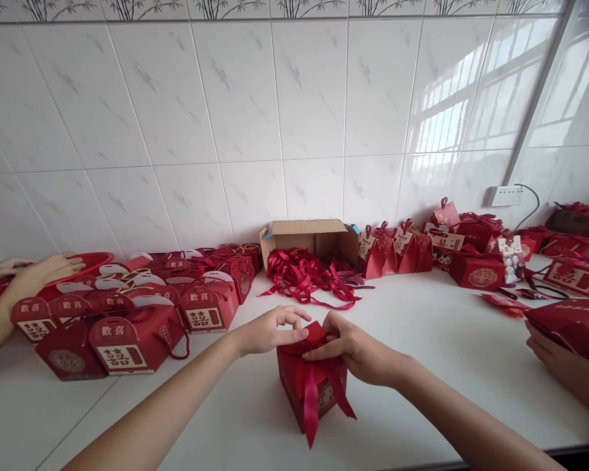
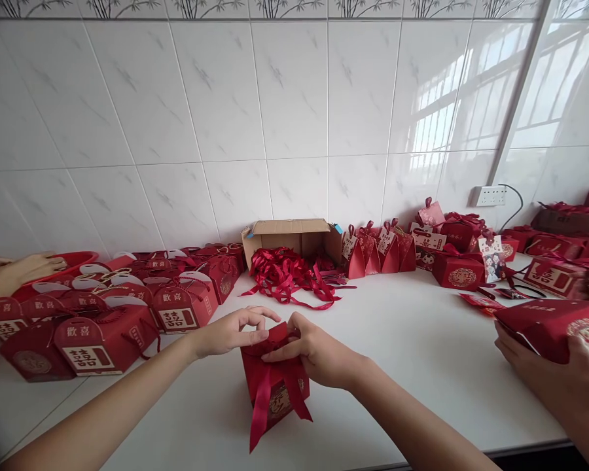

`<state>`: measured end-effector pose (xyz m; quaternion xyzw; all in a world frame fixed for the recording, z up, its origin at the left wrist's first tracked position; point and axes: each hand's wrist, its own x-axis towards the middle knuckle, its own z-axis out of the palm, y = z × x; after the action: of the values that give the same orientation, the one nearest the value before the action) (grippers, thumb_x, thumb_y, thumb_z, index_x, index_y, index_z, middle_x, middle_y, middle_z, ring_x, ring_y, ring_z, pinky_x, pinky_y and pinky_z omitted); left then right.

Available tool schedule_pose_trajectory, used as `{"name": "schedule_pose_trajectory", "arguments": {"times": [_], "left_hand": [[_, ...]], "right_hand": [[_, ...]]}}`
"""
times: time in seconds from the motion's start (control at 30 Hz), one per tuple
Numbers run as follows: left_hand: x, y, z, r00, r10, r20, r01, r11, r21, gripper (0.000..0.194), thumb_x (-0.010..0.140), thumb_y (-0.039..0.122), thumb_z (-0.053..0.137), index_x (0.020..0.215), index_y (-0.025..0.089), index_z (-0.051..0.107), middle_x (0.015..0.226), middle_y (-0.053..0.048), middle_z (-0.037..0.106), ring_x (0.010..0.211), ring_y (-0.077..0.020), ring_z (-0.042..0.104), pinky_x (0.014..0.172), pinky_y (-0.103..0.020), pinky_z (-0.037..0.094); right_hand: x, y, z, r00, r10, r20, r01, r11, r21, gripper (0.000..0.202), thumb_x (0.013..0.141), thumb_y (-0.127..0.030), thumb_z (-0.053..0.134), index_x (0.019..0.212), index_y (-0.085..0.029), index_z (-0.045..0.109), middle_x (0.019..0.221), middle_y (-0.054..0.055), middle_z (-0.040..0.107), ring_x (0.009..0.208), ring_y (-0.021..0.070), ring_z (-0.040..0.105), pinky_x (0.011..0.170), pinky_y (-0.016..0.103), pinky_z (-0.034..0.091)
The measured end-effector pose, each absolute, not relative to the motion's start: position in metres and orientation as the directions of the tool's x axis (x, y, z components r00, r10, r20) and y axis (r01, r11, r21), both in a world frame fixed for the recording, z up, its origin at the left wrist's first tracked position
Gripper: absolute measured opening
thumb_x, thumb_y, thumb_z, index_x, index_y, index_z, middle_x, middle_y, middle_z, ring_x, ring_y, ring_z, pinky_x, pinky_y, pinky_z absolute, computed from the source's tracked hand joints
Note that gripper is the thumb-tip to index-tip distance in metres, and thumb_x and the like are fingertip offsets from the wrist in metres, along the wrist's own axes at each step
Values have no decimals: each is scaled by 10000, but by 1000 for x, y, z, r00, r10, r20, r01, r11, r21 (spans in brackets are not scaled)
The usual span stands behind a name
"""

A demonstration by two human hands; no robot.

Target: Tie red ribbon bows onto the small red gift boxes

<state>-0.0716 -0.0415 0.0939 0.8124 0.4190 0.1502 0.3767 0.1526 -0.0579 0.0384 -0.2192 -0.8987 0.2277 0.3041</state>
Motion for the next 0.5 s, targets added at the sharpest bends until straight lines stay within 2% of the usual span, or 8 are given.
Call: {"name": "schedule_pose_trajectory", "arguments": {"times": [0.17, 0.27, 0.5], "left_hand": [[-72, -43, 89, 527, 847, 71, 556, -407, 725, 298, 775, 458, 563, 634, 196, 566, 1118, -37, 594, 1122, -225, 467, 993, -325, 319], [-65, -51, 88, 501, 859, 103, 555, -411, 723, 316, 822, 454, 493, 654, 190, 535, 1010, -44, 604, 1044, -205, 492, 945, -302, 362], [-48, -67, 82, 418, 895, 155, 514, -374, 772, 231, 778, 405, 573, 734, 180, 606, 867, -20, 609, 858, -176, 547, 802, -272, 429]], "right_hand": [[154, -69, 53, -725, 514, 458, 252, 817, -518, 409, 889, -124, 437, 1148, -369, 637, 952, 83, 463, 848, 166, 560, 758, 259, 527], [155, -69, 52, -720, 528, 451, 279, 814, -509, 432, 897, -113, 400, 1139, -378, 641, 933, 78, 459, 794, 152, 546, 727, 274, 528], [154, -57, 38, -706, 497, 504, 235, 837, -495, 385, 896, -102, 418, 1061, -325, 684, 857, 29, 376, 802, 128, 460, 711, 281, 488]]}}
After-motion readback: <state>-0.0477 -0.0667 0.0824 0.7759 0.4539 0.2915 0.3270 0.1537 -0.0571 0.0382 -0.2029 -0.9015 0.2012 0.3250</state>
